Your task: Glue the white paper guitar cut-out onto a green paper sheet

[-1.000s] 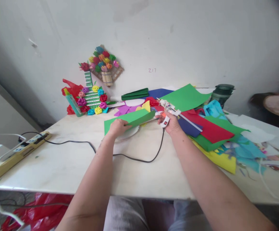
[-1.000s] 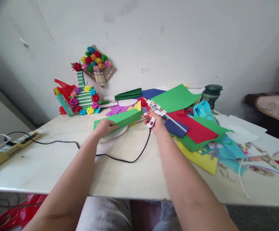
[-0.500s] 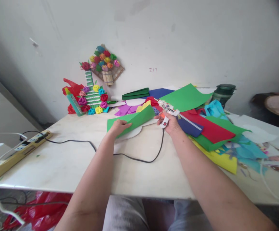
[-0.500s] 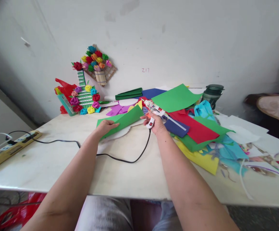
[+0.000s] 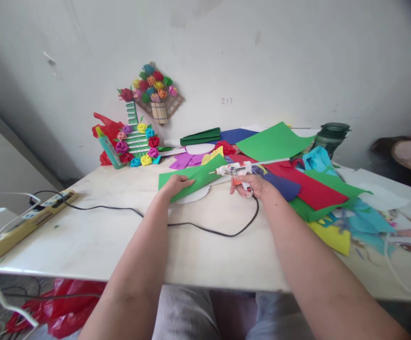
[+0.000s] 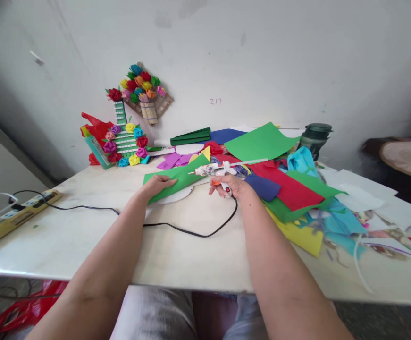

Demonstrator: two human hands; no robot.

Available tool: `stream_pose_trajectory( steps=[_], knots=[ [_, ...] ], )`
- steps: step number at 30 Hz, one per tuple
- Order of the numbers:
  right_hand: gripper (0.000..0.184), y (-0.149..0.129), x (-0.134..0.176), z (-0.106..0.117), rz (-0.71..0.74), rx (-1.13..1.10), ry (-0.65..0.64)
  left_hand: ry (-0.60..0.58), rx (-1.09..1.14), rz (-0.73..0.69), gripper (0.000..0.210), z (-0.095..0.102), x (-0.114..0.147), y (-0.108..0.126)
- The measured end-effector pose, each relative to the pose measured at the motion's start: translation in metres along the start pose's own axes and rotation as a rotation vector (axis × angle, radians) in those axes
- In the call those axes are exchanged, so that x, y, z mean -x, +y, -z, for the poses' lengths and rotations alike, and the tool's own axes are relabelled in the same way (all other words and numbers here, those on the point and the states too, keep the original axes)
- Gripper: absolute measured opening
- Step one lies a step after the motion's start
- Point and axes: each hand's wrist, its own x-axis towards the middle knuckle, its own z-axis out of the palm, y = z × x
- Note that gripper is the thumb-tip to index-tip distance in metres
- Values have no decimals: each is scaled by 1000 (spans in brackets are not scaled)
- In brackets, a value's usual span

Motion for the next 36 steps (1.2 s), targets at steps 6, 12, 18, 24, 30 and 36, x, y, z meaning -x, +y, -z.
stream_pose_trajectory(
  steps=[6, 12, 18, 24, 30, 36],
  knots=[
    [29, 4, -6, -11, -97, 194, -156, -71, -171, -141, 39, 7, 0, 8],
    [30, 3, -5, -13, -104, 276, -189, -88, -357, -138, 30, 23, 8, 7],
    [31, 4, -6, -18, -113, 319, -160, 4, -261, -140, 33, 25, 8, -2],
    [34, 8, -12, -23, -65, 391, -150, -43, -197, -206, 38, 15, 6, 4],
    [35, 10, -14, -26, -90, 466, -127, -39, -63, -109, 43, 3, 1, -1],
    [35, 13, -18, -29, -96, 501, -95, -1, 72, -27, 41, 0, 0, -8]
  ],
)
